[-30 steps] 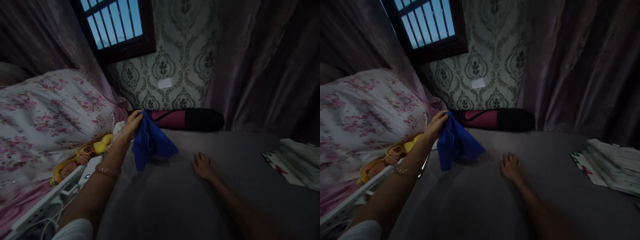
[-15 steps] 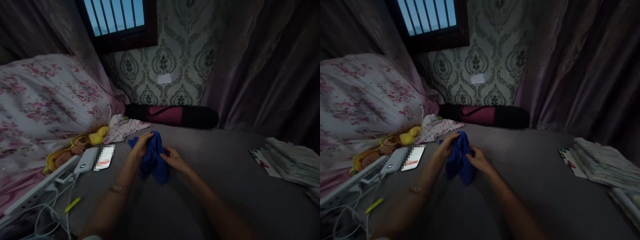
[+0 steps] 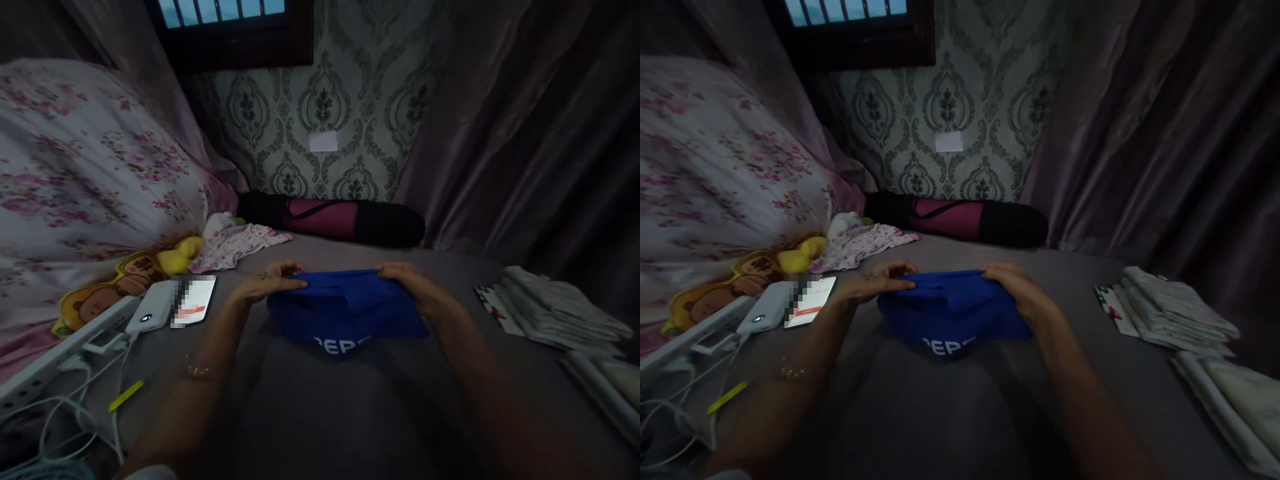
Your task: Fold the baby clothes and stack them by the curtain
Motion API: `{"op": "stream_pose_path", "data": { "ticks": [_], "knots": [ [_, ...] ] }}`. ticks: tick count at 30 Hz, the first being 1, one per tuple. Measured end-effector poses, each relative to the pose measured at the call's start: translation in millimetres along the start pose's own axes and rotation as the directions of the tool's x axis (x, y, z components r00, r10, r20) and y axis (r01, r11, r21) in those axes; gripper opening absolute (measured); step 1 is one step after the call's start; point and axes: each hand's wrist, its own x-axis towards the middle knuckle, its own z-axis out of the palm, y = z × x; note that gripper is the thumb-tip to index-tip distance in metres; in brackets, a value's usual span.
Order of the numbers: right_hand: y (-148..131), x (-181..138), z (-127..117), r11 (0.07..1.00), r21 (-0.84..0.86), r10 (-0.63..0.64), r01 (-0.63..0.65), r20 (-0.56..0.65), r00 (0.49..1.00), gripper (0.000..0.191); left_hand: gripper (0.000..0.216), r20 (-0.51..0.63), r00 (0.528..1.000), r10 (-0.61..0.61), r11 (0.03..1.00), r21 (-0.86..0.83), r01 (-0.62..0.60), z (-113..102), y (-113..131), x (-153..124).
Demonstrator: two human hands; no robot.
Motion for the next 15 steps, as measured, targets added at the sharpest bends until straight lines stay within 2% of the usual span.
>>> {"op": "stream_pose_path", "data": {
  "ticks": [3,6,8,10,13,15],
  "knots": [
    [10.6,-13.9,-12.2,0.997,-0.075,0.036,-0.029,0.086,0.996,0.024,0.043,0.114,0.992,0.047,0.996,0.074,-0.055,3.3,-0.5,-3.2],
    [40.6,-17.6,-18.1,0.984,-0.171,0.066,-0.047,0.108,0.992,0.026,0.031,0.160,0.987,0.031,0.976,0.208,-0.064,14.1,-22.7,1.1],
    [60.9,-18.5,-20.2,0.980,-0.193,0.071,-0.049,0.111,0.991,0.025,0.024,0.134,0.990,0.034,0.939,0.334,-0.077,26.0,-40.6,4.9],
    [74.4,-20.0,-21.7,0.986,-0.163,0.061,-0.042,0.112,0.992,0.029,0.027,0.077,0.991,0.109,0.882,0.452,-0.132,40.9,-50.4,6.2],
    [79.4,-23.2,-23.1,0.990,-0.143,0.014,0.004,0.128,0.992,0.036,0.026,-0.016,0.963,0.269,0.823,0.524,-0.221,67.8,-43.7,2.7],
    [76.0,-25.6,-23.2,0.983,-0.174,-0.026,0.050,0.136,0.990,0.035,0.013,-0.012,0.965,0.261,0.858,0.461,-0.227,87.1,-33.4,-1.5]
  ]
}}
